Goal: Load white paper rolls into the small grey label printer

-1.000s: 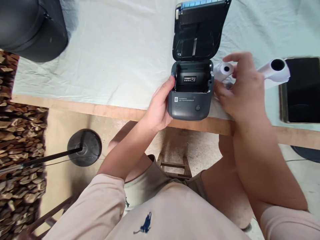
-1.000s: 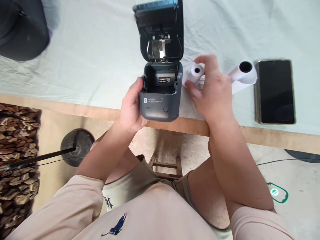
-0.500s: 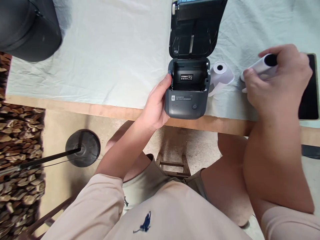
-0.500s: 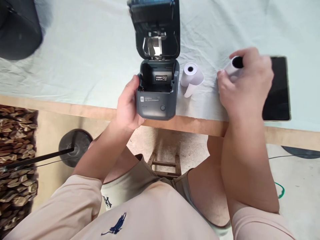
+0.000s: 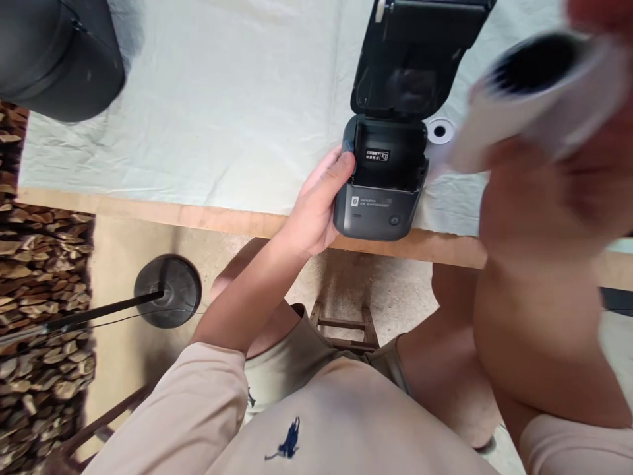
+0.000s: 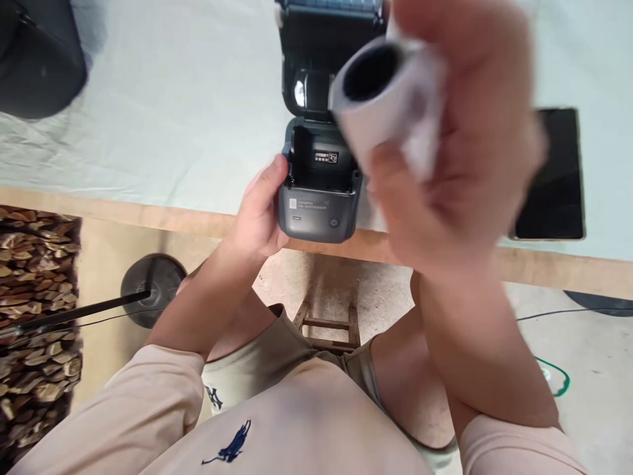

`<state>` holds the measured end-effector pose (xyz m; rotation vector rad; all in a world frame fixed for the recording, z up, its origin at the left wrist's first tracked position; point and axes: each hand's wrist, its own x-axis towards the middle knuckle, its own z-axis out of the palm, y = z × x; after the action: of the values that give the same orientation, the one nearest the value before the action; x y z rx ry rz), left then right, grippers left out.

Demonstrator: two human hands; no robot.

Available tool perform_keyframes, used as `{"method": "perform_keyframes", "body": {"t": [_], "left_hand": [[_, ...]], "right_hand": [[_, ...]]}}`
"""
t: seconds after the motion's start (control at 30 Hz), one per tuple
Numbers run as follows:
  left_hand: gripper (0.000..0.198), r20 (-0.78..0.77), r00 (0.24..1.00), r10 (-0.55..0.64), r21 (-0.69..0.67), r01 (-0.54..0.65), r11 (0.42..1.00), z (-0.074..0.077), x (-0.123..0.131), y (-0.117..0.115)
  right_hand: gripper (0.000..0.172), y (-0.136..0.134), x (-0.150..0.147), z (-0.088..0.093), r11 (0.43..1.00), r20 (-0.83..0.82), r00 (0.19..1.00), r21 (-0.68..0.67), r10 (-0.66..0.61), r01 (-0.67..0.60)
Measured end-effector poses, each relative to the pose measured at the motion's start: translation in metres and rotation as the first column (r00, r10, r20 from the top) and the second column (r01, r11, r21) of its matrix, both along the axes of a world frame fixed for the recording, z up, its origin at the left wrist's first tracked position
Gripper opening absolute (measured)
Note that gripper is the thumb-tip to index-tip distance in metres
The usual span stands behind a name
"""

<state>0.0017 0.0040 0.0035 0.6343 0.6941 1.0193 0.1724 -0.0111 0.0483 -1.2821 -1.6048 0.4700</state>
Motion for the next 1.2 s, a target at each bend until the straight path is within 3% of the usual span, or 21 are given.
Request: {"method": "perform_keyframes", "body": {"t": [0.1,0.2,0.3,0.43,0.57,0.63,0.73,0.8,0.9,1.03,1.2], "left_hand": [[0.028,-0.048,0.999,0.016,0.028,-0.015,1.0,0.0,0.0,-0.002],[0.03,-0.047,0.999,-0.013,0.059,0.016,0.998,-0.001,-0.001,-0.003],[0.035,-0.085,0.996,-0.02,0.062,0.025,0.998,-0.001,-0.003,-0.004],[0.042,-0.079,0.997,-0.009,0.049,0.013,0.999,0.002,-0.006,-0.004],[0.043,-0.079,0.997,-0.005,0.072,0.011,0.997,0.004,-0.008,-0.005],[0.047,-0.112,0.994,-0.011,0.076,0.019,0.997,0.004,-0.008,-0.006],[0.058,-0.156,0.987,-0.039,0.061,0.049,0.997,0.004,-0.008,-0.007],[0.066,-0.168,0.984,-0.061,0.045,0.069,0.997,0.004,-0.009,-0.007],[0.074,-0.174,0.981,-0.083,0.045,0.092,0.995,0.003,-0.009,-0.007],[0.075,-0.181,0.981,-0.07,0.089,0.087,0.992,0.002,-0.01,-0.007],[0.067,-0.126,0.991,-0.048,0.104,0.062,0.993,0.0,-0.009,-0.008]], "right_hand": [[0.054,-0.002,-0.016,-0.004,0.999,0.331,0.943,0.038,0.024,-0.039],[0.033,0.001,-0.018,-0.011,0.997,0.489,0.872,-0.067,0.009,0.027],[0.017,0.003,-0.015,-0.014,0.999,0.507,0.862,-0.035,0.021,-0.003],[0.01,0.0,-0.016,-0.011,0.986,0.475,0.88,0.156,-0.022,-0.059],[0.017,-0.003,-0.018,-0.004,0.962,0.534,0.827,0.085,0.175,-0.259],[0.02,-0.002,-0.016,-0.003,0.958,0.45,0.867,0.078,0.214,-0.276],[0.022,0.002,-0.011,-0.004,0.98,0.166,0.986,0.194,0.014,-0.046],[0.036,0.003,-0.009,-0.006,0.987,0.102,0.991,0.143,-0.086,0.071],[0.049,0.003,-0.012,-0.005,0.999,0.089,0.995,0.002,-0.045,0.045],[0.034,0.0,-0.022,0.002,0.996,-0.064,0.996,0.055,-0.064,0.068],[0.028,-0.005,-0.026,0.006,1.0,-0.05,0.999,-0.026,-0.009,0.008]]}}
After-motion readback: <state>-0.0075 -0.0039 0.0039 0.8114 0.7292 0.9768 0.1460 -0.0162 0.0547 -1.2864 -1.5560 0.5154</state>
